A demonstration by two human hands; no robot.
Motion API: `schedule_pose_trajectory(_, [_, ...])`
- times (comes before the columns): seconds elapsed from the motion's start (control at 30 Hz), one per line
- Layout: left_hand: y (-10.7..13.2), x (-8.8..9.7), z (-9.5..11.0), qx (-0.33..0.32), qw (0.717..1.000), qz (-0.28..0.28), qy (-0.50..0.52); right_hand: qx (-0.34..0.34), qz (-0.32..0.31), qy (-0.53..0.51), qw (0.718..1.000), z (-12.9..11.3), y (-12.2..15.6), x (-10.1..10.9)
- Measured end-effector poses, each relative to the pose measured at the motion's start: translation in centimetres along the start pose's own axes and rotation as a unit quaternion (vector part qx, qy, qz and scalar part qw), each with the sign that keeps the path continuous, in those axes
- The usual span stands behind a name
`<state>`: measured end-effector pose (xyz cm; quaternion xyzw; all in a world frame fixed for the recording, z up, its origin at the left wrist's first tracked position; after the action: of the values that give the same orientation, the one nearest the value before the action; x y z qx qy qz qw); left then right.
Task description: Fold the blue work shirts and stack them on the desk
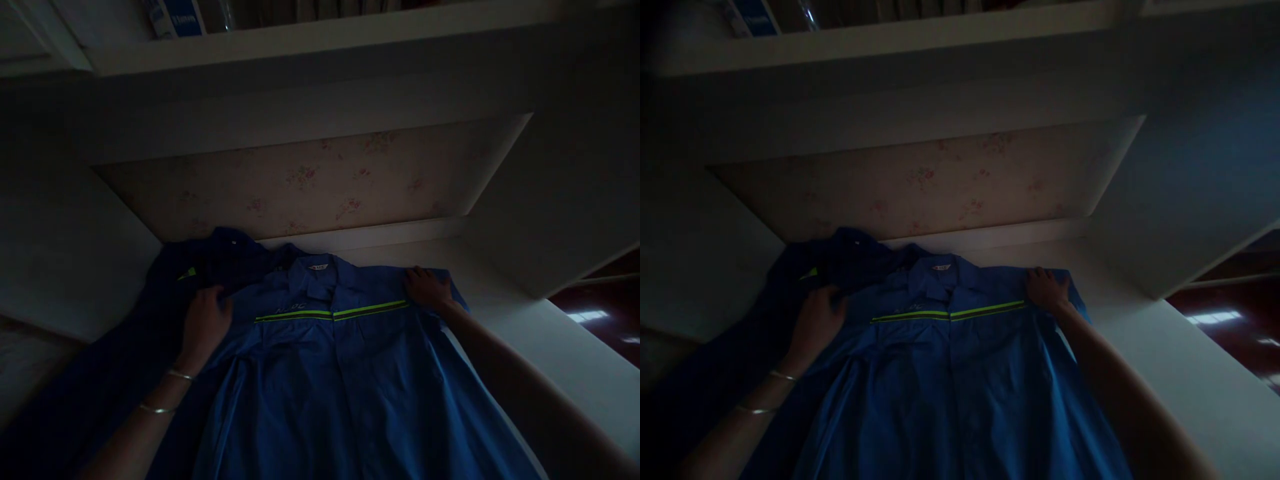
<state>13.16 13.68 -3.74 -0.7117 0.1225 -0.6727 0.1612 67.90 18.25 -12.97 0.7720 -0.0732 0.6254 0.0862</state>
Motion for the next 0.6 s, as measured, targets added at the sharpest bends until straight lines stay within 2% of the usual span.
schedule_pose_trajectory(0.07, [-0.7,-0.5,4.8,-0.089,0.995,-0.031,0.028,0.025,0.042,-0.019,0.999,-2.0,-0.2,0.2])
schedule_pose_trajectory(0.13, [-1.1,-2.0,8.5,-0.135,0.988,-0.066,0.041,0.064,0.028,-0.04,0.997,-3.8,-0.1,-0.5])
schedule_pose_trajectory(0.23, [-1.4,-5.4,11.0,-0.141,0.983,-0.106,0.042,0.092,-0.024,-0.032,0.995,-5.2,0.3,-2.3])
schedule_pose_trajectory(0.33, [-1.7,-8.5,10.9,-0.128,0.98,-0.144,0.043,0.08,-0.025,-0.024,0.996,-5.3,0.2,-3.4])
schedule_pose_trajectory(0.4, [-1.9,-9.6,10.6,-0.121,0.979,-0.158,0.046,0.075,-0.03,-0.034,0.996,-5.2,-0.2,-3.5])
schedule_pose_trajectory(0.5, [-2.3,-9.2,10.0,-0.116,0.979,-0.157,0.055,0.058,-0.026,-0.091,0.994,-4.5,-1.1,-2.6])
schedule_pose_trajectory(0.6, [-2.4,-7.3,7.5,-0.103,0.985,-0.123,0.065,-0.029,0.056,-0.165,0.984,-1.0,-1.5,-0.6])
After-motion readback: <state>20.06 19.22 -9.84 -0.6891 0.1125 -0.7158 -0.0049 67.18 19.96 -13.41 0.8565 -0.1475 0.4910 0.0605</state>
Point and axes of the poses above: each hand's wrist, its own y-axis away from the middle knuckle, its own x-axis out of the back of the hand, z = x × y, the point moved 2 cm from there along -y, towards the middle knuckle, and after that the axes turned 7 degrees about -y, right-handed, at the moved point
